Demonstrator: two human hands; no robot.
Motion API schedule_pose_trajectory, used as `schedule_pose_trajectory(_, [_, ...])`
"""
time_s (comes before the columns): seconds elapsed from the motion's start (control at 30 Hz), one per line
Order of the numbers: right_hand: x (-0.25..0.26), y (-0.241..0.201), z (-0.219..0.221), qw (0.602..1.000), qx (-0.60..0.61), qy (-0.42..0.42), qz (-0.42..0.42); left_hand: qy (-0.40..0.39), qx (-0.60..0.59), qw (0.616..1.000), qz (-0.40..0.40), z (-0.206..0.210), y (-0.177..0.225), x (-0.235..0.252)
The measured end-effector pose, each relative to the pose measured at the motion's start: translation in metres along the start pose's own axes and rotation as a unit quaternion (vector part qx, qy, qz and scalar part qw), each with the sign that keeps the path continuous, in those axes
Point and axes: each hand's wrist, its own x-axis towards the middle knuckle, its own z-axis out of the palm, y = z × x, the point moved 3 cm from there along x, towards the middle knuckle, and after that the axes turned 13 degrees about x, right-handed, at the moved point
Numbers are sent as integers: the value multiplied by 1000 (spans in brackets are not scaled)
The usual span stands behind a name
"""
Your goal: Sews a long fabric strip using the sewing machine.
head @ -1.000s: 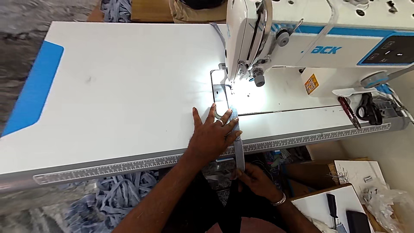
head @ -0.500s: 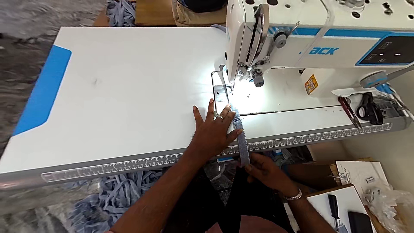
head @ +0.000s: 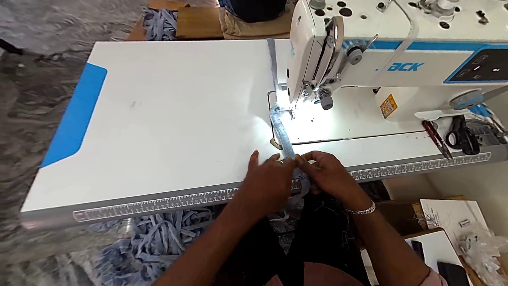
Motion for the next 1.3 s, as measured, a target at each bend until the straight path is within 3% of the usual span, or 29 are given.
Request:
schedule_pose_trajectory(0.13, [-18, 9, 15, 994, -104, 16, -33, 33, -91, 985, -140, -46, -55, 55])
schedule_pose_trajectory(0.27, [-22, 16, 20, 992, -120, 29, -34, -24, -161, 959, -230, -53, -84, 149])
schedule_pose_trajectory(0.33, [-27, 18, 21, 991, -126, 25, -42, -53, -125, 961, -240, -53, -83, 177])
schedule_pose_trajectory(0.43, [-26, 21, 21, 991, -124, 7, -52, -52, -18, 983, -176, -41, -81, 205])
schedule_pose_trajectory(0.53, [-31, 38, 25, 992, -105, -3, -71, -15, 20, 990, -136, -32, -81, 203])
schedule_pose_trajectory(0.77, [-46, 71, 24, 995, 98, 21, 6, 134, 35, 976, -166, -18, -74, 181])
schedule_pose_trajectory(0.87, [-50, 75, 20, 991, 125, 23, 37, 175, 16, 983, -54, -6, -76, 146])
schedule_pose_trajectory(0.93, [-49, 79, 19, 991, 123, 21, 43, 115, 45, 992, 2, 7, -69, 127])
schedule_pose_trajectory(1.0, [-48, 81, 19, 994, 102, 16, 38, 69, 65, 996, 0, 15, -63, 120])
schedule_pose_trajectory(1.3, [-53, 82, 18, 996, 88, 4, 16, 28, 78, 996, -40, 12, -60, 127])
